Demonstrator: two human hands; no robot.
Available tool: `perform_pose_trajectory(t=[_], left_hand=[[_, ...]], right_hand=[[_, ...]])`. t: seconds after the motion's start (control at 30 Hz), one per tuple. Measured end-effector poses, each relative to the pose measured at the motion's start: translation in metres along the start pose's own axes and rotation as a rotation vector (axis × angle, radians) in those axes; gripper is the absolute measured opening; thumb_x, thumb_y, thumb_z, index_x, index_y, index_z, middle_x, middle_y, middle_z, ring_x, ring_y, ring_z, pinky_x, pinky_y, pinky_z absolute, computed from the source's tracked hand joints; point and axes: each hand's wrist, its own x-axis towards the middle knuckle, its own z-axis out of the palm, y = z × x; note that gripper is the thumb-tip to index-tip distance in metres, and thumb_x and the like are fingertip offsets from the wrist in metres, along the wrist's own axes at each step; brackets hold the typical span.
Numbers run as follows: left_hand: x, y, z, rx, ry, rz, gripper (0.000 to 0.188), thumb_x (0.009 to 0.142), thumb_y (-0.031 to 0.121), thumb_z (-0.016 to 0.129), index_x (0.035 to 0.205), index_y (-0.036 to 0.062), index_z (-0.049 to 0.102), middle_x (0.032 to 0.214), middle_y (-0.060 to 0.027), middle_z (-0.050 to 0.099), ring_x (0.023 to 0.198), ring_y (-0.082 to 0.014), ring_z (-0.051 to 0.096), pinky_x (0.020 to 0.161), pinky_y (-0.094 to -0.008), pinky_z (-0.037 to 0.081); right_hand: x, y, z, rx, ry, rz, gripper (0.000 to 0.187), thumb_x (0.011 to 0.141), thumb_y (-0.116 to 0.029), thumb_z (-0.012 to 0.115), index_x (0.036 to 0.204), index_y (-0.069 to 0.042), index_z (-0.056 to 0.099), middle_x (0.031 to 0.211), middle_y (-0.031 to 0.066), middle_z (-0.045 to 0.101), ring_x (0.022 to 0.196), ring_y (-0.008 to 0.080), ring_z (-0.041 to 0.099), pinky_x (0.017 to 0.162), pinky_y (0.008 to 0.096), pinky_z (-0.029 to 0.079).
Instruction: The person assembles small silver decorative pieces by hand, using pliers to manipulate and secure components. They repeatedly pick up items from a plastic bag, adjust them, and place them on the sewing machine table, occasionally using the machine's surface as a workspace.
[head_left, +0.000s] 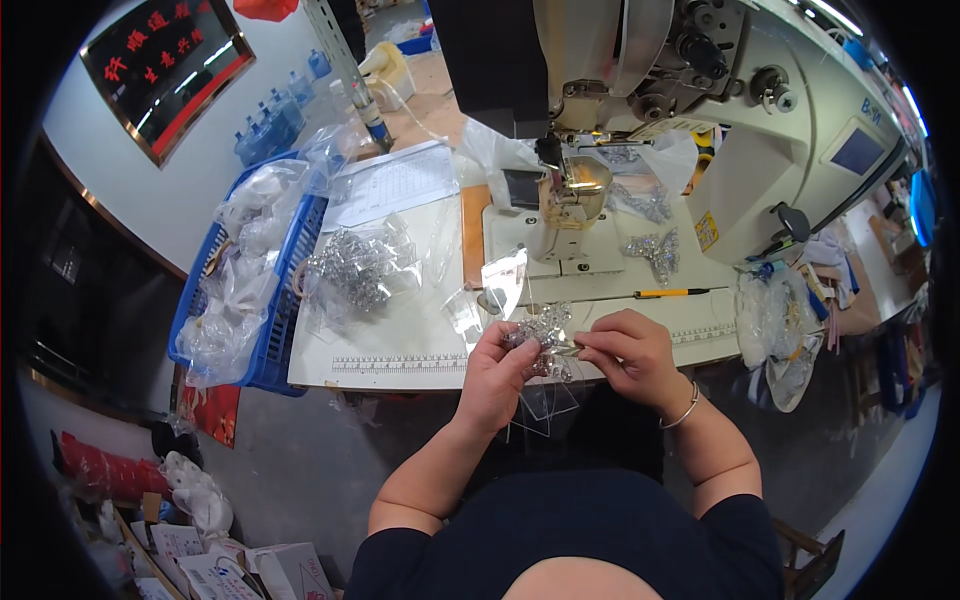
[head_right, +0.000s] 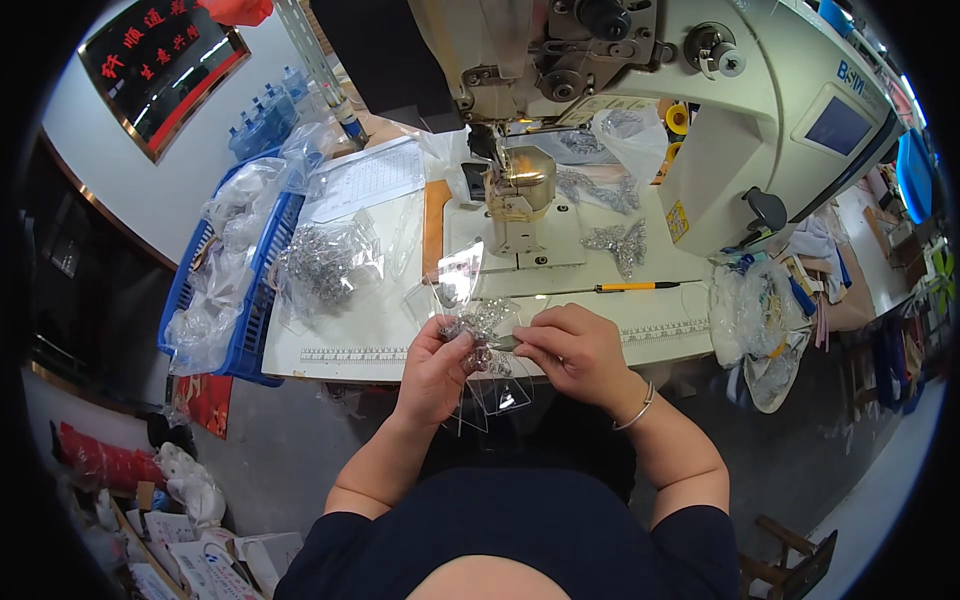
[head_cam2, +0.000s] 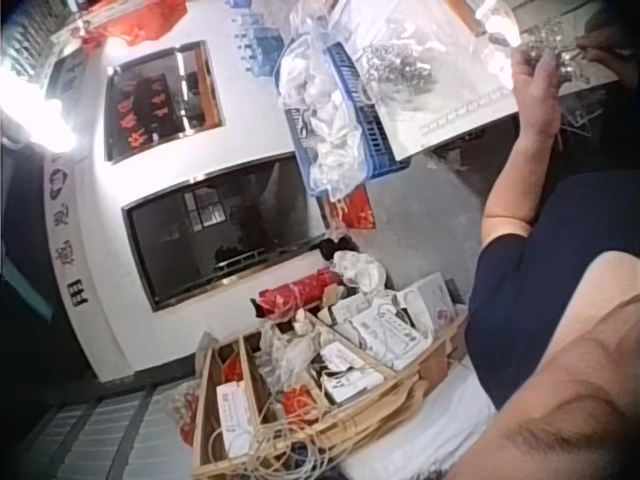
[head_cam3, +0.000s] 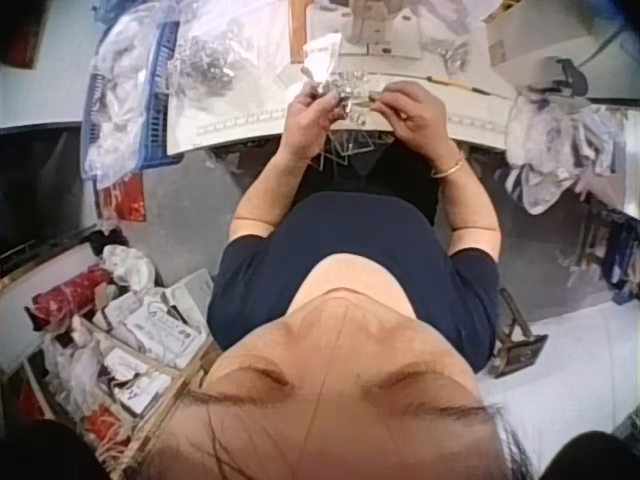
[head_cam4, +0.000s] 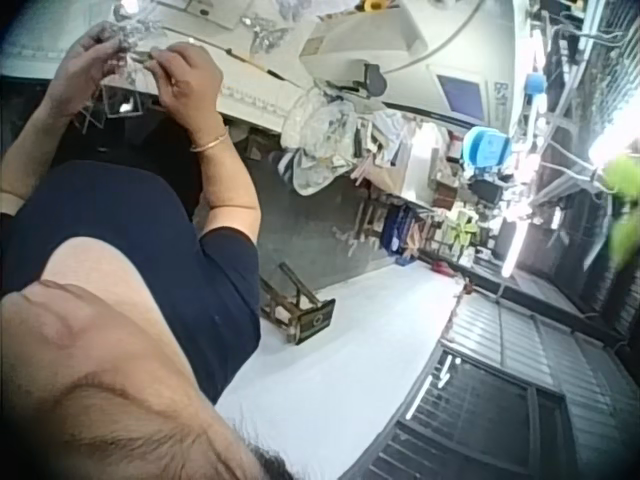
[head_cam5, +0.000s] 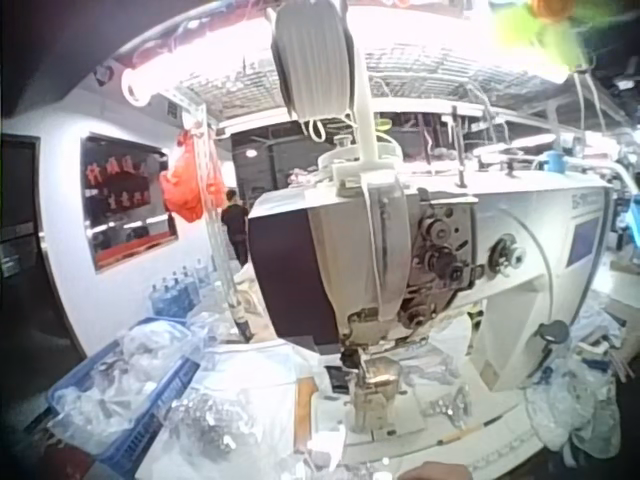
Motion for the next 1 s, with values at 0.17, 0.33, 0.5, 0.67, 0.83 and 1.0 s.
perform_pose_trajectory(t=[0.17,0.33,0.5,0.67,0.83,1.0], left_hand=[[0.0,-0.001,0.003,-0.001,0.023,0.009,0.017,0.088,0.005,0.051,0.105,0.0053,0.047,0.1,-0.0098,0.058,0.087,-0.0165,0.059,0.074,-0.0323,0.05],[0.0,-0.003,0.0,0.024,0.016,0.004,0.019,0.087,0.004,0.053,0.105,0.0048,0.046,0.099,-0.0097,0.059,0.087,-0.016,0.059,0.073,-0.0312,0.05],[-0.003,-0.006,0.0,0.099,0.024,0.019,0.025,0.085,0.0,0.052,0.109,0.0037,0.045,0.1,-0.011,0.058,0.092,-0.0185,0.059,0.08,-0.0343,0.049],[-0.005,0.022,-0.009,-0.097,-0.009,-0.02,0.034,0.085,0.006,0.053,0.117,0.0051,0.043,0.109,-0.0098,0.056,0.094,-0.0219,0.059,0.084,-0.0403,0.048],[0.004,0.07,-0.035,-0.036,0.118,0.344,0.027,0.086,0.002,0.051,0.111,0.0079,0.045,0.101,-0.0085,0.058,0.092,-0.0218,0.06,0.082,-0.0404,0.051],[0.039,0.153,-0.07,-0.358,0.431,0.66,0.019,0.085,0.003,0.054,0.104,0.0045,0.048,0.096,-0.0084,0.057,0.093,-0.0234,0.058,0.084,-0.039,0.051]], right_hand=[[0.001,-0.001,0.001,0.032,0.02,-0.004,0.022,0.066,-0.014,0.074,0.086,-0.01,0.068,0.074,0.0028,0.06,0.063,0.0184,0.057,0.053,0.0278,0.046],[0.003,-0.002,0.005,0.002,0.003,-0.038,0.021,0.065,-0.015,0.075,0.084,-0.01,0.067,0.075,0.0023,0.06,0.063,0.0189,0.056,0.053,0.0284,0.046],[0.006,-0.005,0.005,-0.05,-0.025,-0.097,0.018,0.064,-0.012,0.075,0.08,-0.01,0.065,0.075,0.0027,0.06,0.063,0.0204,0.057,0.054,0.0294,0.046],[-0.013,0.011,-0.005,-0.016,0.133,0.073,0.018,0.064,-0.001,0.072,0.08,-0.005,0.065,0.072,0.0085,0.058,0.064,0.0227,0.057,0.055,0.0293,0.045],[-0.045,0.041,-0.034,-0.064,0.214,0.268,0.015,0.074,0.005,0.062,0.089,0.002,0.062,0.081,0.0116,0.056,0.073,0.0204,0.057,0.058,0.0255,0.051],[-0.073,0.075,-0.059,-0.161,0.277,0.354,0.012,0.079,-0.001,0.058,0.09,0.004,0.059,0.082,0.0115,0.055,0.074,0.0216,0.055,0.068,0.0276,0.043]])
